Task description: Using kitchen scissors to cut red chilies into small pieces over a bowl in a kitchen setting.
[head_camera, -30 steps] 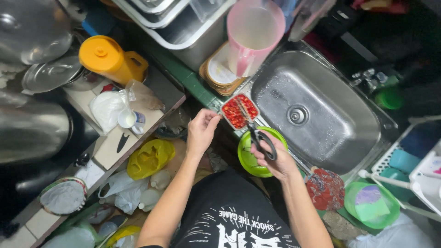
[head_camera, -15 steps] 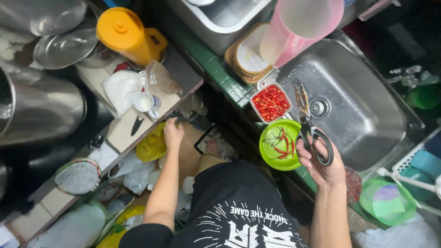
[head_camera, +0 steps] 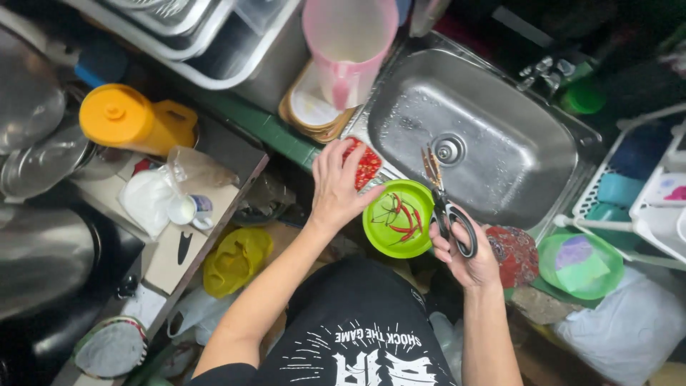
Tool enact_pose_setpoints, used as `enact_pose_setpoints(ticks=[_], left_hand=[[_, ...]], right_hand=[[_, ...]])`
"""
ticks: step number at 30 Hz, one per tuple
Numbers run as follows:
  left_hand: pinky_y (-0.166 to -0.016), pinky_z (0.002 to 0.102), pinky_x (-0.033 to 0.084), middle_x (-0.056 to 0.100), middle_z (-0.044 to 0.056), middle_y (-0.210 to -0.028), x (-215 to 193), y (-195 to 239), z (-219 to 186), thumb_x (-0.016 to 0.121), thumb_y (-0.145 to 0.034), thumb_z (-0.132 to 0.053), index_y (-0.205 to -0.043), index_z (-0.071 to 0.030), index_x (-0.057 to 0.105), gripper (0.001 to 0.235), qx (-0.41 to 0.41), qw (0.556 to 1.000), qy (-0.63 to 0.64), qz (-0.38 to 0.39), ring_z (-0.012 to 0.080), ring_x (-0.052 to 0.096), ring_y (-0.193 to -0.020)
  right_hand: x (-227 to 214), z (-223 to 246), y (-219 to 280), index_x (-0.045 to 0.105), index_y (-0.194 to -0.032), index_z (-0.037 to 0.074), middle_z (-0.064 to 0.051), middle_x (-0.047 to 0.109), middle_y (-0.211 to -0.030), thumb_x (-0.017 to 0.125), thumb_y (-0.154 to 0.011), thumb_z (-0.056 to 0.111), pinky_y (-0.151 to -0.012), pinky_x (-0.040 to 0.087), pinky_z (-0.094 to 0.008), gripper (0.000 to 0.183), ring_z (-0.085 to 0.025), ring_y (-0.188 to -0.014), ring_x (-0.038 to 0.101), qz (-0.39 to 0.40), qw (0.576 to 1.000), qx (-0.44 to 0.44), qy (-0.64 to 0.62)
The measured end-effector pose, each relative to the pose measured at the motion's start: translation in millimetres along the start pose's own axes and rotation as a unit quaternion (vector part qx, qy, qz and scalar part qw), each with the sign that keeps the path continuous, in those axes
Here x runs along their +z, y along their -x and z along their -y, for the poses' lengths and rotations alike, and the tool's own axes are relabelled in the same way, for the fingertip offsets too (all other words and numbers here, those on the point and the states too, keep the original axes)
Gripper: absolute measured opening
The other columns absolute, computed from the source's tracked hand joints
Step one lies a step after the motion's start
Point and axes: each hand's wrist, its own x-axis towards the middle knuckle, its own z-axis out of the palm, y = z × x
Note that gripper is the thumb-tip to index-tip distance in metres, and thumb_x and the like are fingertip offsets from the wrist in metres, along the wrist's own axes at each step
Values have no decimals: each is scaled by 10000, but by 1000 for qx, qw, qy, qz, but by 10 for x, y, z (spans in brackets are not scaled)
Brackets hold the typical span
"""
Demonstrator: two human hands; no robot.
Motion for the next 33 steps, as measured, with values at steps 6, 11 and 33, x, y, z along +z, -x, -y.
enact_pose_setpoints(ticks=[6, 11, 33], left_hand=[[-1088, 503, 353, 535, 86, -1327, -47, -182, 248, 871, -799, -203, -1341, -142, 604, 608, -12, 996, -86, -5, 323, 476, -1317], [-1078, 497, 412, 575, 129, -1315, -377, -215, -122, 821, -863, -112, -1312, -70, 636, 488, -27, 997, -28, -60, 358, 543, -1265], [-1022, 480, 475, 624, 205, -1224, 1185, 359, -458, 481, -979, -16, -1253, 32, 599, 302, -126, 971, 62, 192, 376, 590, -1182]], right_hand=[[-167, 74, 84, 480, -1462, 38, -309, 626, -885, 638, -919, 152, -444, 403, -211, 577, -159, -641, 487, -18, 1000, 7, -11], [-326, 54, 52, 486, -1453, 59, -281, 645, -888, 667, -902, 158, -429, 396, -203, 588, -149, -628, 495, -11, 1000, 18, 8], [-712, 332, 335, 349, -1578, 274, -80, 502, -1568, 616, -928, 236, -503, 417, -294, 704, -118, -544, 506, -13, 833, 174, 525]])
